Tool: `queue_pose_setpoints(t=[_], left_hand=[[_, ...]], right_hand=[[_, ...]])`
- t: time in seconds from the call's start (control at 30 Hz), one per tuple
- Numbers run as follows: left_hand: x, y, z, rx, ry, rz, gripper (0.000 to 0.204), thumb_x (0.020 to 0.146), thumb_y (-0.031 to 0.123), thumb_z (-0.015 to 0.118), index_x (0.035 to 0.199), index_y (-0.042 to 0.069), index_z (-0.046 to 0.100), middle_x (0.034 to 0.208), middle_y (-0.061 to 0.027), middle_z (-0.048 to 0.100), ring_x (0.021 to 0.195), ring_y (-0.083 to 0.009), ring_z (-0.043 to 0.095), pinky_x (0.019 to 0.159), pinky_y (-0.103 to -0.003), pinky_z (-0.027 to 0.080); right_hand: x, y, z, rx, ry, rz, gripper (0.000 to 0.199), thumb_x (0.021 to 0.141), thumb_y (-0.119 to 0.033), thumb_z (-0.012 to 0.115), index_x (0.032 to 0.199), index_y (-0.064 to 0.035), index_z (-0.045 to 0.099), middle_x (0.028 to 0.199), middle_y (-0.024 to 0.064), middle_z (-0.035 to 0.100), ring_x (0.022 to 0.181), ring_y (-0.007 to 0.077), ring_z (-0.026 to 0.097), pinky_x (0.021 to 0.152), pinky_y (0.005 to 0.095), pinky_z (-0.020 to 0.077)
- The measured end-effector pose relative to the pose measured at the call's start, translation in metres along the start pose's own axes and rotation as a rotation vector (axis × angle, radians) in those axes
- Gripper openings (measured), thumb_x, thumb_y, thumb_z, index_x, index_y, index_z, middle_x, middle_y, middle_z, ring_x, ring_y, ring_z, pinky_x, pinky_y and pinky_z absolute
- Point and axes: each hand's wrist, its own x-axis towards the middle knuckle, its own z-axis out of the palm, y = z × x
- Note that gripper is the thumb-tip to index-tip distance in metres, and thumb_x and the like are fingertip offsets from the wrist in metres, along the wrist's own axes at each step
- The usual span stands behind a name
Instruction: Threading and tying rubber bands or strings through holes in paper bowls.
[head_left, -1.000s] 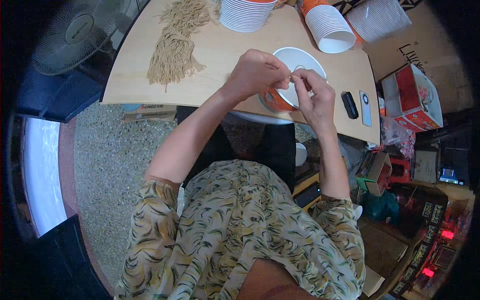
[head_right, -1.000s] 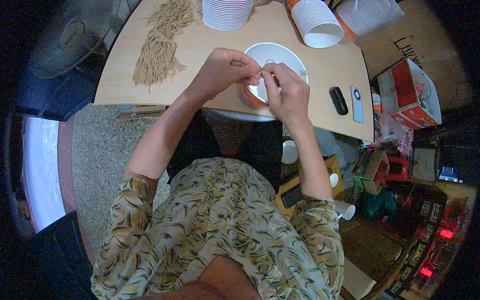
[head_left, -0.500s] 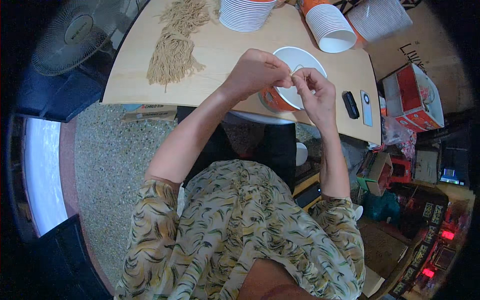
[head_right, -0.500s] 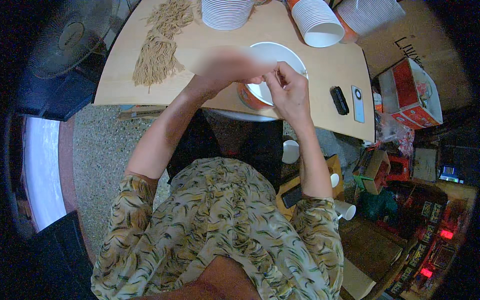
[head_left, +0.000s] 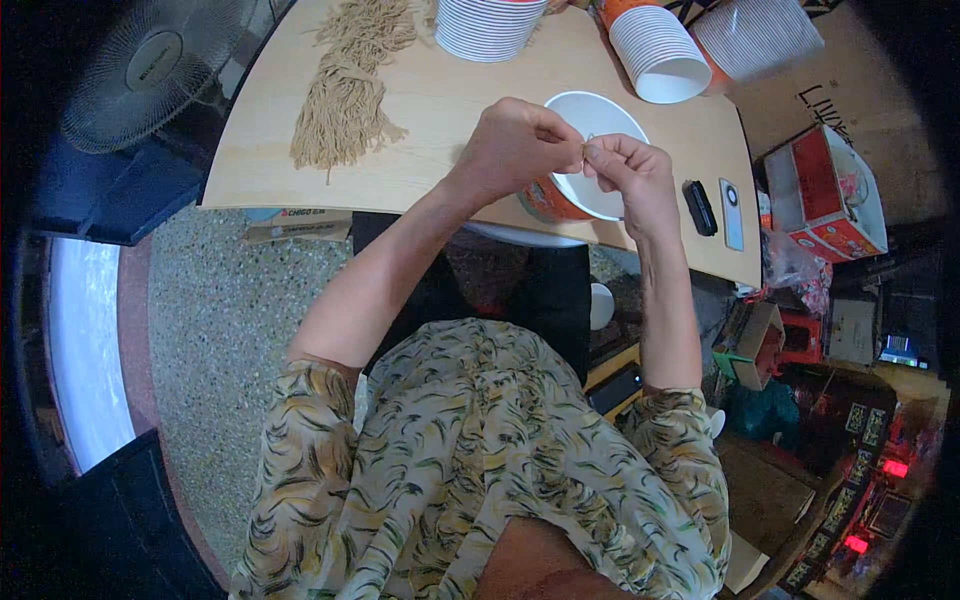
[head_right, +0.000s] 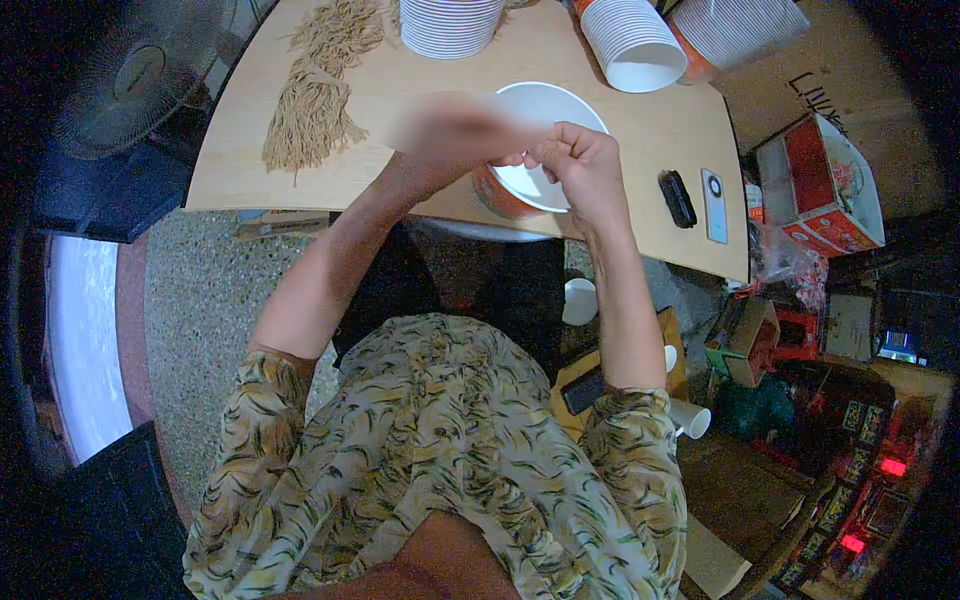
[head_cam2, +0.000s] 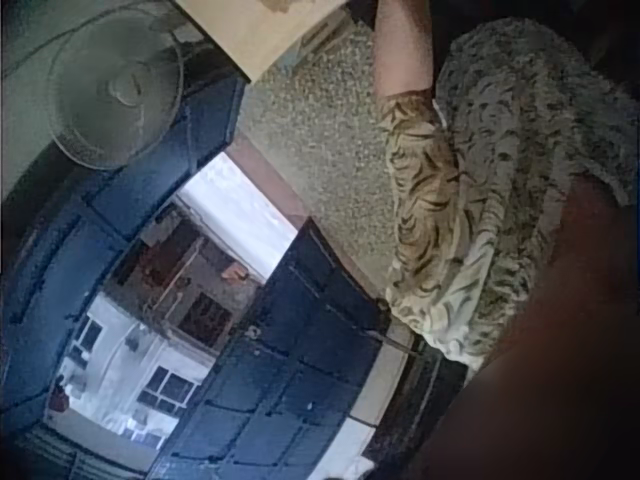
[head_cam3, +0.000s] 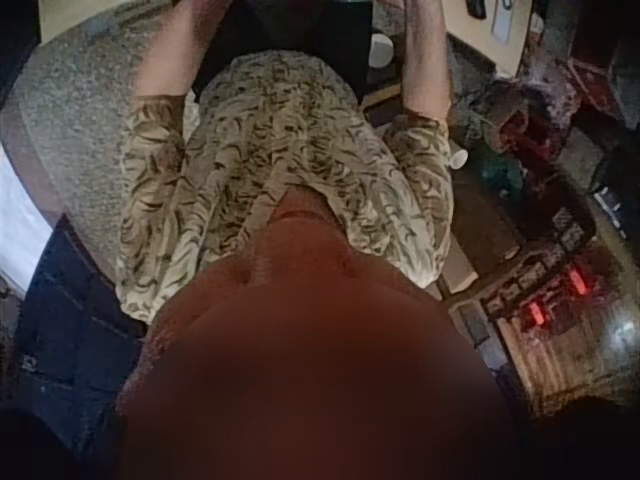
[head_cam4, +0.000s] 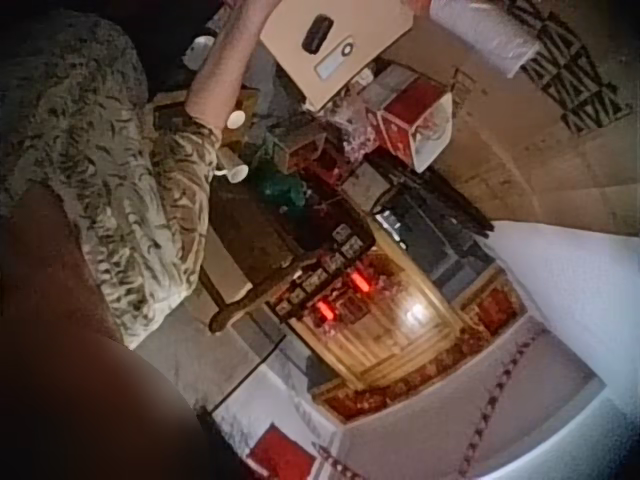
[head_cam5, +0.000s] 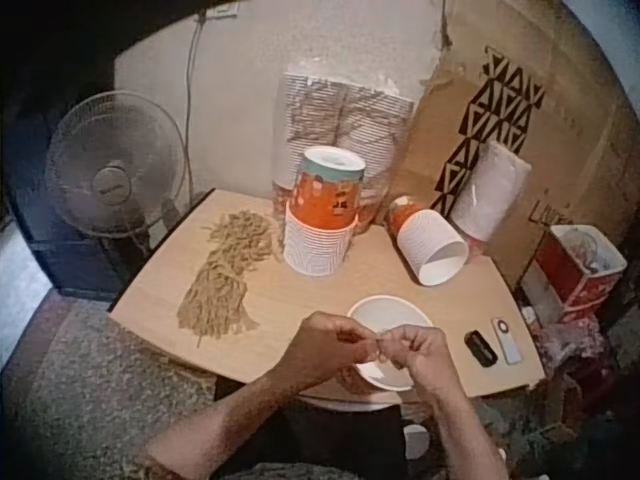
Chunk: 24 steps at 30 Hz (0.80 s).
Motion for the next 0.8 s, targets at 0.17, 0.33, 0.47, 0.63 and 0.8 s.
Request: queue_pose_setpoints(t=[0.17, 0.33, 0.47, 0.63, 0.8], left_hand=[[-0.001, -0.002, 0.001, -0.008, 0.016, 0.030, 0.019, 0.078, 0.009, 0.078, 0.092, -0.003, 0.073, 0.083, -0.0078, 0.072, 0.077, -0.0092, 0.066, 0.072, -0.024, 0.055], [-0.002, -0.002, 0.003, 0.026, 0.051, 0.044, 0.021, 0.078, 0.010, 0.078, 0.094, -0.002, 0.073, 0.083, -0.0072, 0.072, 0.076, -0.0091, 0.066, 0.071, -0.024, 0.055], [-0.002, -0.001, 0.005, 0.128, 0.074, 0.117, 0.020, 0.080, 0.011, 0.077, 0.094, -0.002, 0.073, 0.083, -0.0069, 0.072, 0.076, -0.0086, 0.065, 0.070, -0.024, 0.055], [-0.001, -0.002, 0.004, 0.105, 0.070, 0.102, 0.018, 0.082, 0.010, 0.076, 0.094, -0.003, 0.073, 0.084, -0.0068, 0.072, 0.075, -0.0089, 0.066, 0.070, -0.024, 0.056], [-0.002, -0.005, -0.003, -0.137, -0.038, -0.047, 0.016, 0.084, 0.008, 0.073, 0.096, -0.003, 0.072, 0.085, -0.0076, 0.072, 0.078, -0.0097, 0.066, 0.075, -0.023, 0.056]], right_hand=[[0.002, -0.002, -0.002, 0.151, 0.001, 0.110, 0.008, 0.085, -0.007, 0.070, 0.084, 0.0007, 0.070, 0.069, 0.0029, 0.066, 0.054, 0.0042, 0.048, 0.048, 0.0177, 0.0331], [0.002, 0.000, -0.004, 0.213, -0.003, 0.158, 0.008, 0.084, -0.008, 0.071, 0.083, -0.0003, 0.070, 0.067, 0.0026, 0.065, 0.052, 0.0044, 0.048, 0.046, 0.0180, 0.0329], [0.001, -0.003, -0.003, 0.192, 0.026, 0.157, 0.008, 0.085, -0.008, 0.070, 0.083, -0.0002, 0.070, 0.068, 0.0030, 0.065, 0.051, 0.0043, 0.049, 0.046, 0.0179, 0.0337], [-0.002, -0.003, -0.001, 0.153, 0.039, 0.142, 0.012, 0.088, -0.011, 0.068, 0.086, 0.0003, 0.070, 0.069, 0.0042, 0.067, 0.051, 0.0048, 0.050, 0.046, 0.0182, 0.0356], [-0.007, -0.012, -0.002, 0.118, 0.018, 0.141, 0.020, 0.094, -0.016, 0.061, 0.089, 0.0019, 0.068, 0.071, 0.0052, 0.067, 0.051, 0.0059, 0.051, 0.047, 0.0191, 0.0388]])
